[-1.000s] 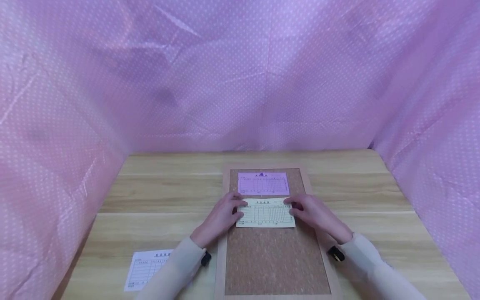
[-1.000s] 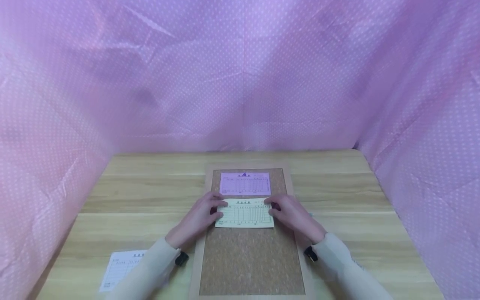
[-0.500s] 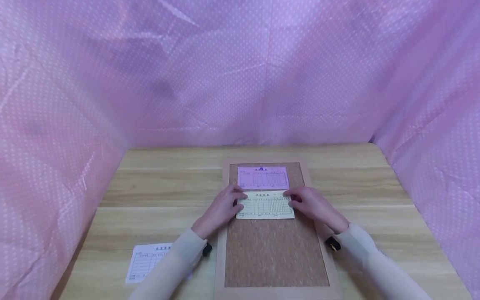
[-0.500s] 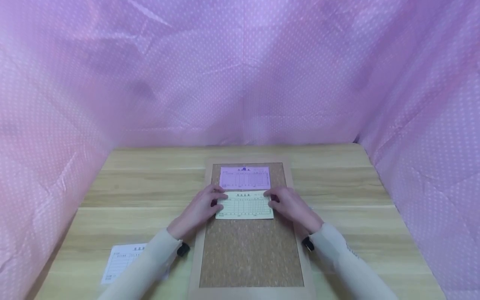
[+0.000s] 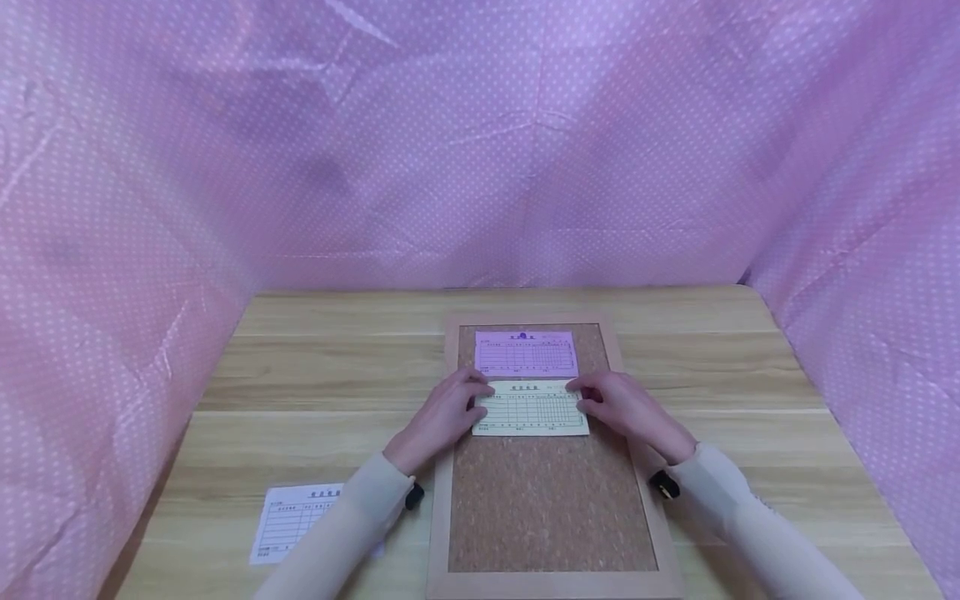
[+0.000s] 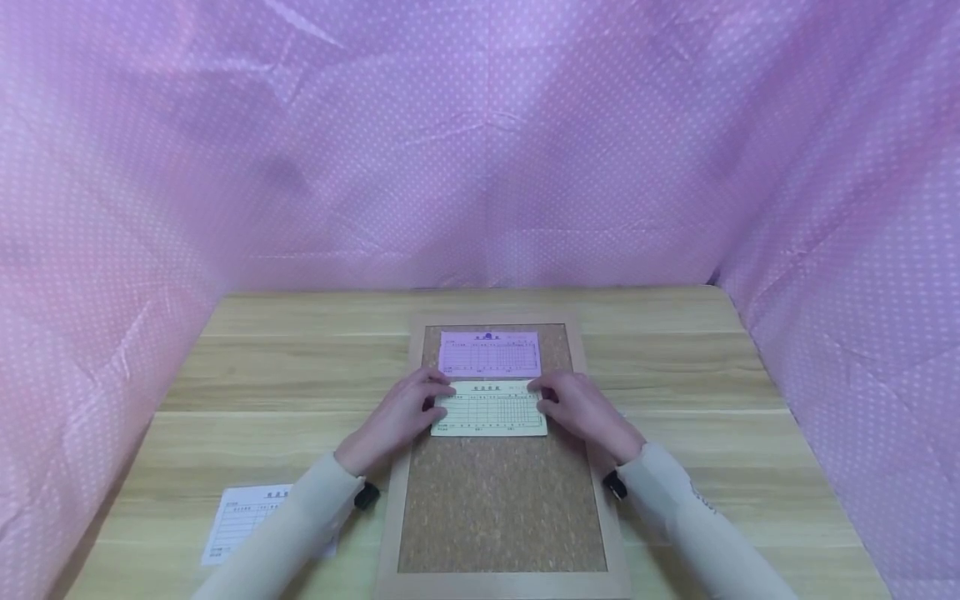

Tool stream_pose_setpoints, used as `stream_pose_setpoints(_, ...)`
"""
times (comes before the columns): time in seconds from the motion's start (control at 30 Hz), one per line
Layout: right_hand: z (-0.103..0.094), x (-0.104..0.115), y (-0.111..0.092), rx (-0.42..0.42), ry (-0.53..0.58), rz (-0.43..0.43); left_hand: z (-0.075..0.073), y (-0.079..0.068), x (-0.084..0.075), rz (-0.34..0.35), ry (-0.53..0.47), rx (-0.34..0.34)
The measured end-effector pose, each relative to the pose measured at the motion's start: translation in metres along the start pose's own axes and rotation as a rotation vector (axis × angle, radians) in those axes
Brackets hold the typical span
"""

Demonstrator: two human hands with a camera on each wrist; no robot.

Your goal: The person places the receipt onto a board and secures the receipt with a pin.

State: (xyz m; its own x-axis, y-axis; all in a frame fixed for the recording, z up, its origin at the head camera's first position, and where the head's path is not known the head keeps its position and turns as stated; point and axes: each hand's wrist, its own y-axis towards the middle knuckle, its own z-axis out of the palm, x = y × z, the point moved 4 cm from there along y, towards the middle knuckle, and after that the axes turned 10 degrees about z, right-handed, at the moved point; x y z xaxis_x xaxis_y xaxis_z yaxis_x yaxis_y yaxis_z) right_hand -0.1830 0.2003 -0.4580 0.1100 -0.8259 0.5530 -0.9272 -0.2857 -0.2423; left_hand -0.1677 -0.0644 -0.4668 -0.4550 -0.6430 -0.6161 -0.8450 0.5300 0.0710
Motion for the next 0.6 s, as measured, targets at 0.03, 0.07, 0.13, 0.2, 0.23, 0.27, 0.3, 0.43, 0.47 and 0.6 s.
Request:
stream_pose_setpoints(0.03,0.0003,0.0002,0.0001,0.002,-0.002,0.003,-0.0002,-0.0001,-0.0001,-0.002,-0.002,0.004)
stream_pose_setpoints(0.07,0.0008,0.0007,0.0001,0.005,-0.001,0.005,-0.0003,-0.0003,-0.0004,-0.002,0.001,0.008)
stream_pose_setpoints(0.13,0.0013,0.0011,-0.0001,0.007,-0.002,0.01,-0.0003,-0.0004,-0.0006,-0.006,0.002,0.016)
stream_pose_setpoints(0.2,0.0018,0.001,-0.0004,0.008,-0.002,0.013,0.0002,-0.0004,-0.0007,-0.005,0.012,0.023)
stream_pose_setpoints(0.23,0.0021,0.0009,-0.0004,0.008,-0.001,0.015,0.0004,-0.0005,-0.0007,-0.004,0.018,0.024)
stream_pose_setpoints(0.27,0.0024,0.0008,-0.0004,0.007,-0.002,0.016,0.0008,-0.0006,-0.0007,-0.004,0.023,0.024)
stream_pose_setpoints(0.3,0.0026,0.0007,-0.0004,0.007,-0.002,0.016,0.0011,-0.0007,-0.0005,-0.007,0.023,0.023)
stream_pose_setpoints(0.43,0.0033,0.001,-0.0001,0.003,-0.007,0.013,0.0021,-0.0008,-0.0003,-0.006,0.039,0.021)
stream_pose_setpoints(0.47,0.0034,0.0011,0.0,0.001,-0.012,0.011,0.002,-0.0008,-0.0005,-0.007,0.044,0.021)
stream_pose_setpoints(0.6,0.0036,0.0014,0.001,-0.003,-0.029,0.009,0.0012,-0.0006,-0.0012,-0.007,0.074,0.021)
